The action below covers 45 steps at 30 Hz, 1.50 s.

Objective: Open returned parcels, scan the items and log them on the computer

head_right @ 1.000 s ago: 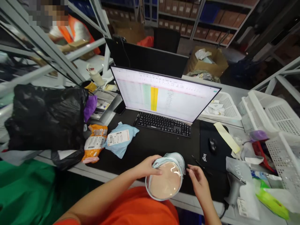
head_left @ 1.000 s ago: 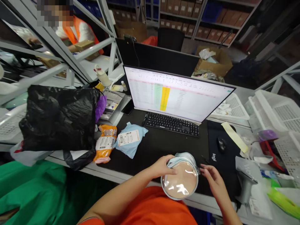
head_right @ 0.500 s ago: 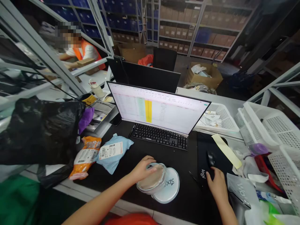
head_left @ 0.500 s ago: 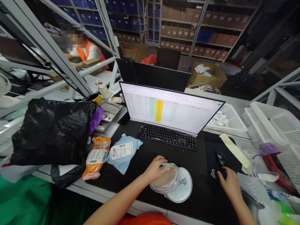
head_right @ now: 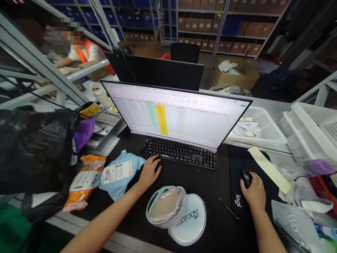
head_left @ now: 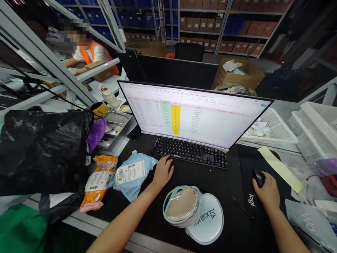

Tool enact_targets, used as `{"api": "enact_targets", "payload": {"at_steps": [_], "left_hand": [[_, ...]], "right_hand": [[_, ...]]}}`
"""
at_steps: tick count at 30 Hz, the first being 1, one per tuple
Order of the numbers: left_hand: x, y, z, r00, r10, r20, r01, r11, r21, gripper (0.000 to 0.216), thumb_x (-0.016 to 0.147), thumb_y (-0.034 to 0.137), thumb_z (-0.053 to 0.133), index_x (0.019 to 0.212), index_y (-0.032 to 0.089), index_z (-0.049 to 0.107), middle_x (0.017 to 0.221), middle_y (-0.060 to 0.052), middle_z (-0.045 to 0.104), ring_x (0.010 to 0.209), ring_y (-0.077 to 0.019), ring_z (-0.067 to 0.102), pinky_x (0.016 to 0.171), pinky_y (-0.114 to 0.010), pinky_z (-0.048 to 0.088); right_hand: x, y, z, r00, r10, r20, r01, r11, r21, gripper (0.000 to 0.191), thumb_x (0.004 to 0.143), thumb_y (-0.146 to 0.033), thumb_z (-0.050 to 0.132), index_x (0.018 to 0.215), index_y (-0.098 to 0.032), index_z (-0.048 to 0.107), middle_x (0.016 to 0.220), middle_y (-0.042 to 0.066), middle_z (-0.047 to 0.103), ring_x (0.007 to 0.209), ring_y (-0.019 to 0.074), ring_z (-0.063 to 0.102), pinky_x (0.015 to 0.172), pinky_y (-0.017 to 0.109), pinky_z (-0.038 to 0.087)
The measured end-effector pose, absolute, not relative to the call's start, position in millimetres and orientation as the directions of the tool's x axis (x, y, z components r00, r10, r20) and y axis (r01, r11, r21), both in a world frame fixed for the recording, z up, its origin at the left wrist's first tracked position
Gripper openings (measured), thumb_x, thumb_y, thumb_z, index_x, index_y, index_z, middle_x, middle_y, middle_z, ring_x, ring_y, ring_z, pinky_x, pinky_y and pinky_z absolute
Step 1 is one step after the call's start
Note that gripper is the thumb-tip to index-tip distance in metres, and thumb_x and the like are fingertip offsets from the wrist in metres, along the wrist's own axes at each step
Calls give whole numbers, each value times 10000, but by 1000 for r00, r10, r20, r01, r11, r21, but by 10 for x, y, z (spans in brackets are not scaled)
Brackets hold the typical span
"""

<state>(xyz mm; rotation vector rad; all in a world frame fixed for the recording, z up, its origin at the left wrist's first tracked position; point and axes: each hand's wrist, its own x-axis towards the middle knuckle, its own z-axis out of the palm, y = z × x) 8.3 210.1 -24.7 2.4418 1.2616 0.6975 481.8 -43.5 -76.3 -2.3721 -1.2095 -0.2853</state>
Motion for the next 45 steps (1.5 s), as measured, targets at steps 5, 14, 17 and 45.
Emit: {"api": "enact_targets", "payload": {"at_steps": [5, 14, 17, 45], "left_hand": [[266, 2533, -390, 518, 801, 299, 756, -593, 278, 408, 953, 273, 507, 1323, 123, 589, 1510, -192, 479, 1407, -336, 439, 1184, -520, 349], [274, 2606, -586, 377, 840, 389, 835, -491, 250, 478, 987, 346, 453, 1359, 63, 556, 1518, -237, 454, 1425, -354, 408, 1203, -539, 283], [275, 2582, -598, 370, 844, 388, 843, -480, 241, 455, 975, 345, 472, 1323, 74, 581, 1497, -235, 479, 1400, -354, 438, 1206, -552, 268], [250, 2474, -570, 415, 834, 364, 851, -498, 169, 413, 967, 289, 460, 1330, 146, 597, 1434, -184, 569, 1333, -354, 498, 1139, -594, 312]], "right_hand": [[4784, -415, -755, 654, 646, 394, 757, -559, -339, 655, 833, -539, 537, 1322, -104, 528, 1372, 220, 521, 1293, 364, 492, 1037, 521, 456], [4829, -452, -868, 660, 613, 434, 751, -542, -376, 659, 833, -583, 565, 1300, -118, 532, 1382, 218, 500, 1351, 350, 428, 1065, 494, 413], [4821, -456, -861, 675, 588, 445, 736, -574, -359, 671, 828, -594, 561, 1308, -126, 552, 1405, 207, 496, 1326, 348, 457, 1068, 491, 414], [4812, -420, -882, 663, 617, 424, 739, -627, -244, 668, 884, -594, 427, 1348, -144, 596, 1400, 196, 523, 1274, 350, 512, 1023, 463, 439]]}}
